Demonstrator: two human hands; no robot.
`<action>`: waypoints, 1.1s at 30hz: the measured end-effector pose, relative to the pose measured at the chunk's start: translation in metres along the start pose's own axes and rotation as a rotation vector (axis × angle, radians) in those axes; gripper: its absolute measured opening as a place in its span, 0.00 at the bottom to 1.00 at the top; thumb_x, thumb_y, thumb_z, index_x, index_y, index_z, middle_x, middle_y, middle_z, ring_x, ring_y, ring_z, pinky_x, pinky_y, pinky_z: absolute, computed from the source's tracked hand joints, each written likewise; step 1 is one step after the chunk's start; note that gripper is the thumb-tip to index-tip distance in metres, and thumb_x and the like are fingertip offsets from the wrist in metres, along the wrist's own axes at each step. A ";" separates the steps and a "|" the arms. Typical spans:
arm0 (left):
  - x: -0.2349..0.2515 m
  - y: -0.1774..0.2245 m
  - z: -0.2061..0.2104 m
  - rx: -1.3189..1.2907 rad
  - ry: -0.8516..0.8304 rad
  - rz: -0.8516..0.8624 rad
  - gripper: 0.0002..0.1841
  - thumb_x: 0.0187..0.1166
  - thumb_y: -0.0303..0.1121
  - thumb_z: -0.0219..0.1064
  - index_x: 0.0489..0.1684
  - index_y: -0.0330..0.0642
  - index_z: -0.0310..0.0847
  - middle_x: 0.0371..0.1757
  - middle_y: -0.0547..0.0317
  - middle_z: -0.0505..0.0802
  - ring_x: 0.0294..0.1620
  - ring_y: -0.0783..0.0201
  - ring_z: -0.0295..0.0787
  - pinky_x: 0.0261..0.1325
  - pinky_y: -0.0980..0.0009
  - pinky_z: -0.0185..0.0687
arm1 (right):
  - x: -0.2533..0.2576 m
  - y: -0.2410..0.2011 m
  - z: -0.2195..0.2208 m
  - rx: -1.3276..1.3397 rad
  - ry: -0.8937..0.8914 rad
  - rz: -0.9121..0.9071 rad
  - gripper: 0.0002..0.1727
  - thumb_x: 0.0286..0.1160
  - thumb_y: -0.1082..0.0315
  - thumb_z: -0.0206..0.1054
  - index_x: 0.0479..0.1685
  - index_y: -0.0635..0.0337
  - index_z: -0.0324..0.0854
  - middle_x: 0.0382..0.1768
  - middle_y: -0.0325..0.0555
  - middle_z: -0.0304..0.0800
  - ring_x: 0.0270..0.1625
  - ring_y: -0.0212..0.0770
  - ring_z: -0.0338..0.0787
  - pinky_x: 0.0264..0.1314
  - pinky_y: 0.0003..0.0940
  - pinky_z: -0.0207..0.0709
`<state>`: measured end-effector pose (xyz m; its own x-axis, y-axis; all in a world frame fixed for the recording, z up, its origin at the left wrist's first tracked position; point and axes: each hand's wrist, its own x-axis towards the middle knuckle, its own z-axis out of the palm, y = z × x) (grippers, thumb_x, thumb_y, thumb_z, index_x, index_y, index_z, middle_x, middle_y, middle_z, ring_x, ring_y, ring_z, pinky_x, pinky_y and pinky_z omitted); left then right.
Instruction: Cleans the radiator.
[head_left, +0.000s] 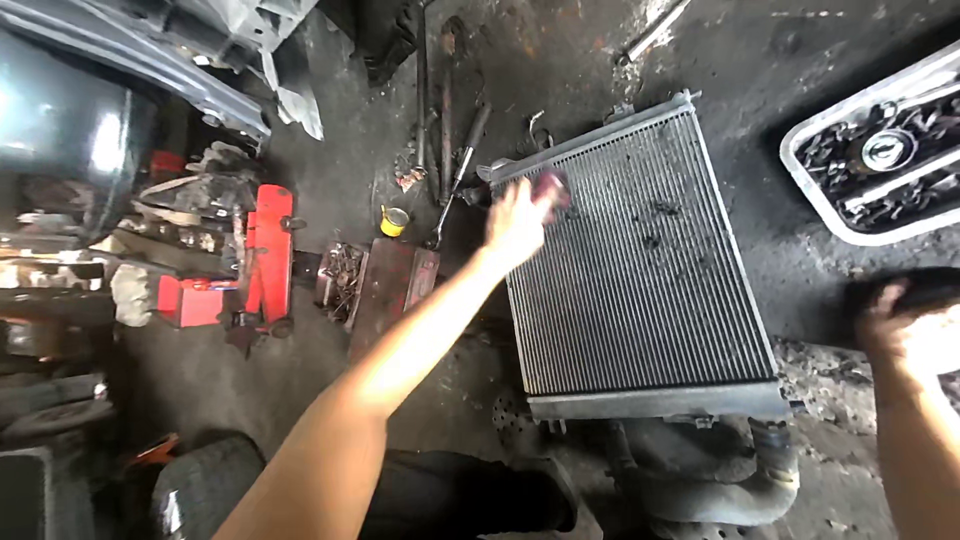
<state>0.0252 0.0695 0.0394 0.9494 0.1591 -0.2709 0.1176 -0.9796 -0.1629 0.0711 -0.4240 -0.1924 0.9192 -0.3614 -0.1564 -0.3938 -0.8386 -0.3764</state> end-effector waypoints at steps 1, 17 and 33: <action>-0.027 0.029 0.004 -0.023 -0.023 0.166 0.29 0.73 0.32 0.69 0.78 0.59 0.79 0.66 0.30 0.83 0.64 0.33 0.84 0.54 0.39 0.84 | -0.002 -0.003 -0.003 0.015 0.000 0.015 0.49 0.77 0.34 0.50 0.92 0.61 0.53 0.91 0.72 0.48 0.93 0.70 0.49 0.90 0.71 0.41; 0.050 0.058 -0.011 0.071 -0.020 -0.007 0.33 0.80 0.30 0.63 0.88 0.62 0.69 0.79 0.32 0.76 0.74 0.32 0.78 0.61 0.38 0.82 | -0.012 -0.030 -0.035 0.001 0.102 -0.046 0.44 0.70 0.38 0.56 0.80 0.62 0.67 0.85 0.75 0.57 0.89 0.75 0.54 0.85 0.73 0.44; 0.066 0.087 -0.006 0.201 -0.079 0.347 0.23 0.87 0.26 0.57 0.80 0.53 0.78 0.76 0.34 0.81 0.75 0.31 0.77 0.63 0.36 0.78 | -0.011 -0.029 -0.035 0.032 0.097 -0.077 0.45 0.71 0.36 0.54 0.80 0.63 0.66 0.85 0.75 0.57 0.89 0.76 0.54 0.84 0.75 0.44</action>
<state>0.0995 -0.0057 0.0128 0.8965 -0.1598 -0.4131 -0.2723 -0.9345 -0.2294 0.0725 -0.4105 -0.1479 0.9413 -0.3354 -0.0372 -0.3202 -0.8526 -0.4129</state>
